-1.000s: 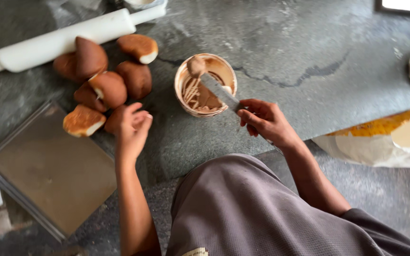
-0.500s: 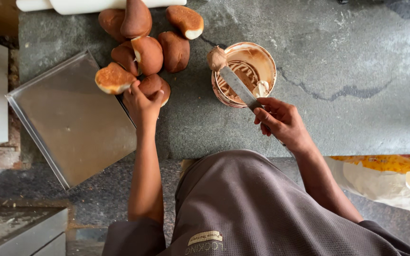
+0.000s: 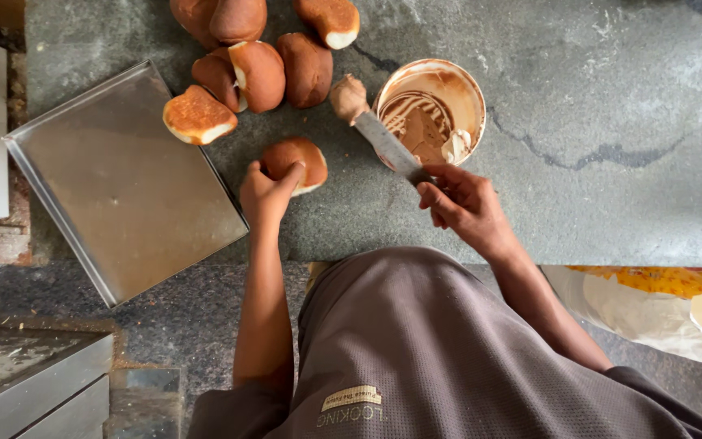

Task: The person retrieves a tub of cream filling from a shelf, scoops the filling using a knife, and spreads it inside sliced bread rolls.

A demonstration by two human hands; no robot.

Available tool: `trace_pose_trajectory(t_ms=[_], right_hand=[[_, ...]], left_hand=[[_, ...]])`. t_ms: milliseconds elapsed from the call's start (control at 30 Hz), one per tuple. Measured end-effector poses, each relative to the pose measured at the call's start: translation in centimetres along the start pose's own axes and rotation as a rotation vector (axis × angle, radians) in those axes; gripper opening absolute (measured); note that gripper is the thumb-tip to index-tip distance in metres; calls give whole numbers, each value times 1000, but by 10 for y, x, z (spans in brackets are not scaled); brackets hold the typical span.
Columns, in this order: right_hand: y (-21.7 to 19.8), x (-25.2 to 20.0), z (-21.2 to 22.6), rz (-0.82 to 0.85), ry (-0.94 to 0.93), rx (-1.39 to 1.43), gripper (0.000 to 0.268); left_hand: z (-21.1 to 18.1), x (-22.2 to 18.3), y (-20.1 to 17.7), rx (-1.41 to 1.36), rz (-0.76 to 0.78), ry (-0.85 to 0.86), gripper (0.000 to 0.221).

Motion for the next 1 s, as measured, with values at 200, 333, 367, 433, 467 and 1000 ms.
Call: trace_pose_trajectory(t_ms=[200, 333, 367, 433, 467, 1000], right_hand=[[10, -1, 1, 35, -74, -22, 41], [13, 3, 0, 9, -79, 7, 41], [12, 3, -1, 10, -76, -2, 40], [11, 3, -2, -8, -80, -1, 39], [9, 2, -4, -21, -80, 2, 38], [5, -18, 1, -381, -437, -434, 31]], left_hand=[[-58, -26, 28, -702, 156, -267, 76], [-103, -40, 39, -1014, 178, -273, 67], [-104, -42, 40, -1014, 179, -270, 67], [-106, -45, 51, -1317, 140, -276, 49], [-102, -45, 55, -1319, 142, -277, 49], [-150, -36, 7, -1792, 133, -449, 57]])
Point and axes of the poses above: each hand's wrist, its own x-axis towards the middle knuckle, its own y-axis out of the palm, z = x × y, the point moved 5 cm from there along x, towards the middle knuckle, and after that the axes turned 14 degrees about y, right-handed, at the moved point
